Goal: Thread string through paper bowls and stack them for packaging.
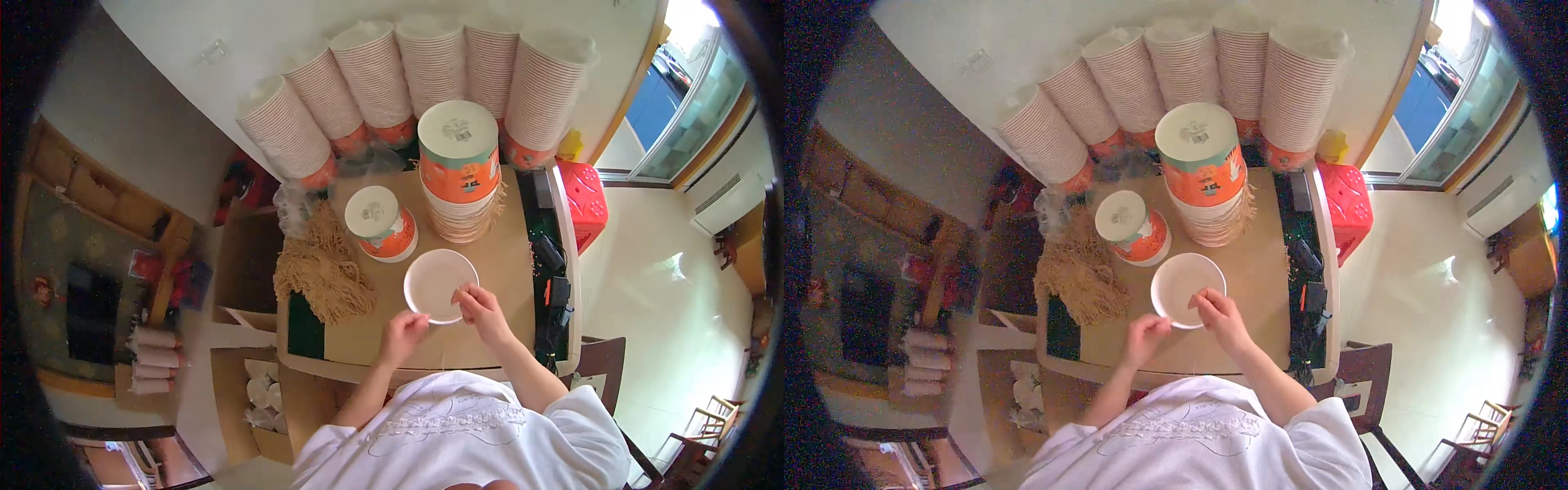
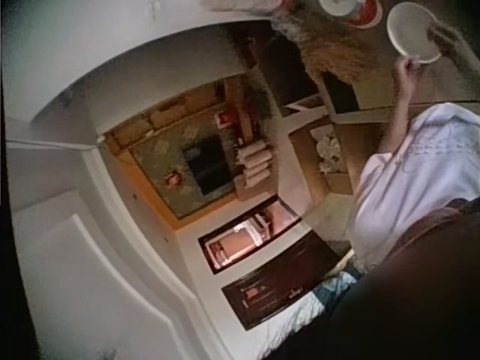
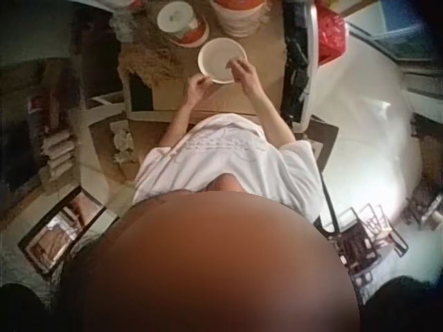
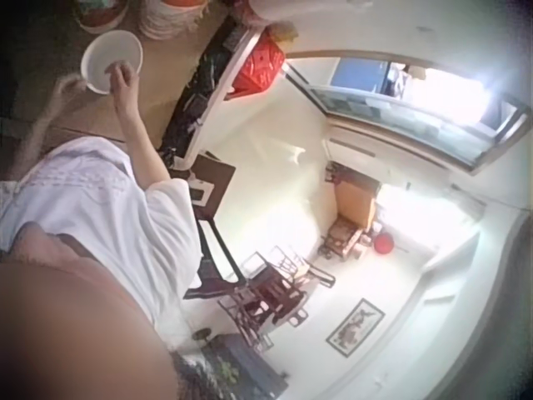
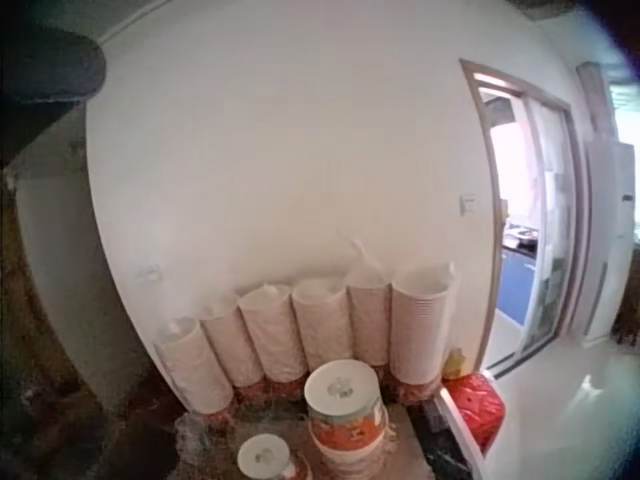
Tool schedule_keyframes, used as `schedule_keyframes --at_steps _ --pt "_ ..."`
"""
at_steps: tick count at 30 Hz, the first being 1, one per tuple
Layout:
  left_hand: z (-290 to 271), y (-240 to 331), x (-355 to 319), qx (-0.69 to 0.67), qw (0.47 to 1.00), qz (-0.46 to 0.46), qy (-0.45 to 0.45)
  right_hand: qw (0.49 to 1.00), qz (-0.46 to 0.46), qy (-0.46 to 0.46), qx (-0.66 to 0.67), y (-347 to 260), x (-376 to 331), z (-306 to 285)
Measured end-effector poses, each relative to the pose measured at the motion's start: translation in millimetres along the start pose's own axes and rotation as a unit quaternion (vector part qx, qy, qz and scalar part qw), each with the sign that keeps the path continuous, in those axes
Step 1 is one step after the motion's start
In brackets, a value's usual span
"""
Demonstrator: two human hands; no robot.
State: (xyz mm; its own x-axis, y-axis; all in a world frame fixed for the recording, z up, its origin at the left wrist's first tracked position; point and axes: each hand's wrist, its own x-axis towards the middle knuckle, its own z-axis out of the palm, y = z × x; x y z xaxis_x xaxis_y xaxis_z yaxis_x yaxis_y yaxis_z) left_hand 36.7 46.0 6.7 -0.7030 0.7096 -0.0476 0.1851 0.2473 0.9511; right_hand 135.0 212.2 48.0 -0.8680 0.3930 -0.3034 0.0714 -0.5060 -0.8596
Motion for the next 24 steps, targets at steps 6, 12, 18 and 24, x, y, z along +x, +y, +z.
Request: schedule_keyframes --at_steps 6,12,18,24 --pt "13 46 35 -0.236 0.968 -0.067 -0.045 0.964 -0.128 -0.060 -0.225 13 -12 2" --pt "17 45 24 -0.073 0.995 -0.056 -0.028 0.964 -0.069 -0.005 -0.256 7 -23 2" --pt "17 38 18 -0.098 0.993 -0.039 -0.056 0.958 -0.122 0.011 -0.260 15 -18 -5" --pt "13 35 13 -0.039 0.998 0.021 -0.051 0.949 -0.111 -0.006 -0.296 15 -19 -6"
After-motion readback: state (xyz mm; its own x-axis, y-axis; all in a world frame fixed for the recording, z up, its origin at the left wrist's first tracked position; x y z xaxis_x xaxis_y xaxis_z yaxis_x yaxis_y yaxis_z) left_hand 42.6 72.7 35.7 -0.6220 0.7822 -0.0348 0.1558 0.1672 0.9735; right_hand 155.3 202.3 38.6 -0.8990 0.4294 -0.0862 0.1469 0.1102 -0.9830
